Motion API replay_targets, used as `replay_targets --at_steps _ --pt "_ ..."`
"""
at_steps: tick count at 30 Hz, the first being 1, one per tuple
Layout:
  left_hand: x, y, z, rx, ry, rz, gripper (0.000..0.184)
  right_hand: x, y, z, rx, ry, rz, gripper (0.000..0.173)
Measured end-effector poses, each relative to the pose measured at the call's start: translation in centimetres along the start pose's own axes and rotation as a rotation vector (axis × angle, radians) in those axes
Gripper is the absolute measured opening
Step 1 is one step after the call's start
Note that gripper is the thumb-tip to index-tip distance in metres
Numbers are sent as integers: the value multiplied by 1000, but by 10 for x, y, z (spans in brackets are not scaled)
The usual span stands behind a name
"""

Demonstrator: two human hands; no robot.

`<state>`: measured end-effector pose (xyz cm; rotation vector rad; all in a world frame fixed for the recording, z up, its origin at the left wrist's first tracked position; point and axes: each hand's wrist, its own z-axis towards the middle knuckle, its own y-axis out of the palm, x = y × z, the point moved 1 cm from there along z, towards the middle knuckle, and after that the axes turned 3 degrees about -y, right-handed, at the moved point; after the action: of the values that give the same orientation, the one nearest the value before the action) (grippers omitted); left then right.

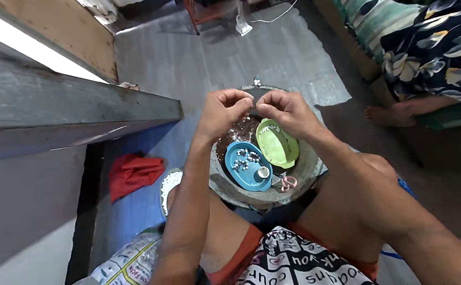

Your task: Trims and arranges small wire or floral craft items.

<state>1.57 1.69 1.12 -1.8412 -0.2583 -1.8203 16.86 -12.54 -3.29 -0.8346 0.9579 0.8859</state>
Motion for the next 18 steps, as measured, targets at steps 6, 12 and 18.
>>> replay_targets --at_steps 6,12,18 --pt "-3 -8 -3 -50 -24 254 10 -2 4 -1 -49 -97 -231 18" --pt "3 0 -15 156 -11 511 10 -3 3 3 -48 -176 -417 21" --pt "-2 -38 -4 383 -81 399 19 0 -7 4 48 -40 -102 22"
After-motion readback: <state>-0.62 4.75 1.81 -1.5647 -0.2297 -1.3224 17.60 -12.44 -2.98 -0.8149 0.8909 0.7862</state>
